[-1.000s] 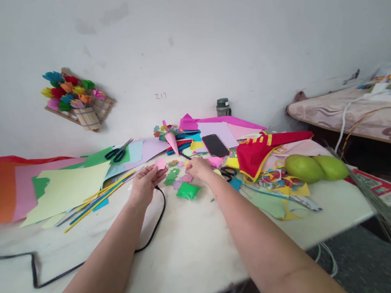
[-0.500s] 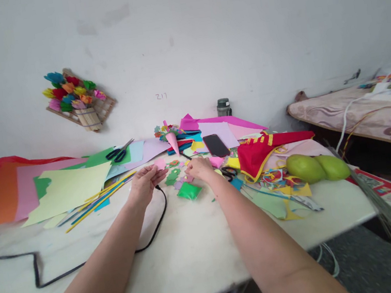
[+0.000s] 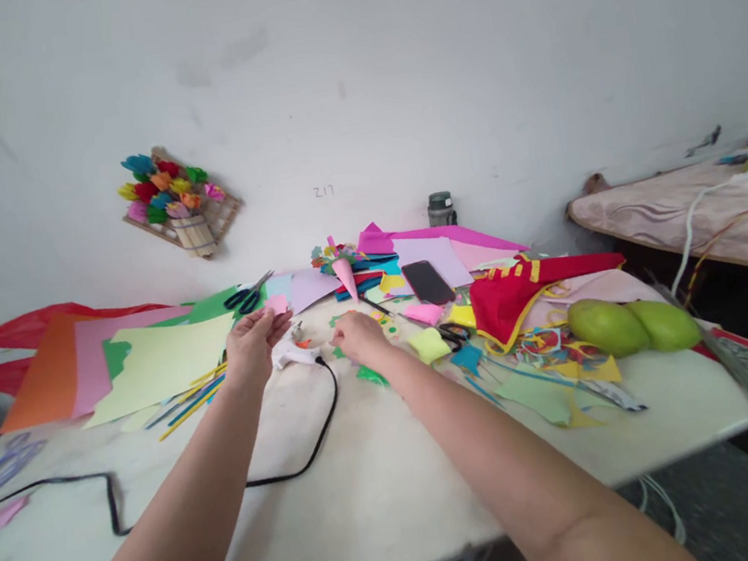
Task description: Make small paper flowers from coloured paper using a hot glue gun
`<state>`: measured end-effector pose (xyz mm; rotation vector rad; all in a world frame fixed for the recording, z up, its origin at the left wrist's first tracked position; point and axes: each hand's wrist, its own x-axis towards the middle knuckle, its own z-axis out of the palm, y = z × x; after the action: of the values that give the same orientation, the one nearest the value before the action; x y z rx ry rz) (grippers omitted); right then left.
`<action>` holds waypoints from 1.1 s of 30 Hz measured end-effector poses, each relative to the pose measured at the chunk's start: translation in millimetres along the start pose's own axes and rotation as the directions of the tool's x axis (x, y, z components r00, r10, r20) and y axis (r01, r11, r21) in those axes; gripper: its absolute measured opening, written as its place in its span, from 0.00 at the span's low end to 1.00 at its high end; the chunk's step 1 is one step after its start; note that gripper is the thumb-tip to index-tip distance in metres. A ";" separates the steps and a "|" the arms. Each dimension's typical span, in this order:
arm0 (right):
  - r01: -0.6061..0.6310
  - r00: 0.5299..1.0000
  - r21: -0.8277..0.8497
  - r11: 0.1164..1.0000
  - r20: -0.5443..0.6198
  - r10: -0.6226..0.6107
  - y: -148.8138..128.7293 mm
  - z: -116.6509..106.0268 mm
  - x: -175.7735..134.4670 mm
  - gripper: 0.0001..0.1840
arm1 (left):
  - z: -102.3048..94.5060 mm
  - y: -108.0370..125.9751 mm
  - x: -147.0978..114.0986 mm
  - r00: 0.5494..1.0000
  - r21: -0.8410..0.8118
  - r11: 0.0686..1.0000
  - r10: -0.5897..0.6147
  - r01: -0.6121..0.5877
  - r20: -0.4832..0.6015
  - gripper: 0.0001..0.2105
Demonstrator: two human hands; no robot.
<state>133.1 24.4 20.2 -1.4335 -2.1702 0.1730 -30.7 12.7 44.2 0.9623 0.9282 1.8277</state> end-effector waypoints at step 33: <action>-0.271 0.946 0.222 0.937 -0.119 0.302 -20.9 -4.9 4.1 0.19 | -41.1 -19.3 -7.0 0.998 0.052 0.997 -0.059 0.059 -0.004 0.11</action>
<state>117.2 18.2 33.8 -1.5831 -1.7583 0.3676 -57.9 4.5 8.1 0.9547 1.0002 1.7628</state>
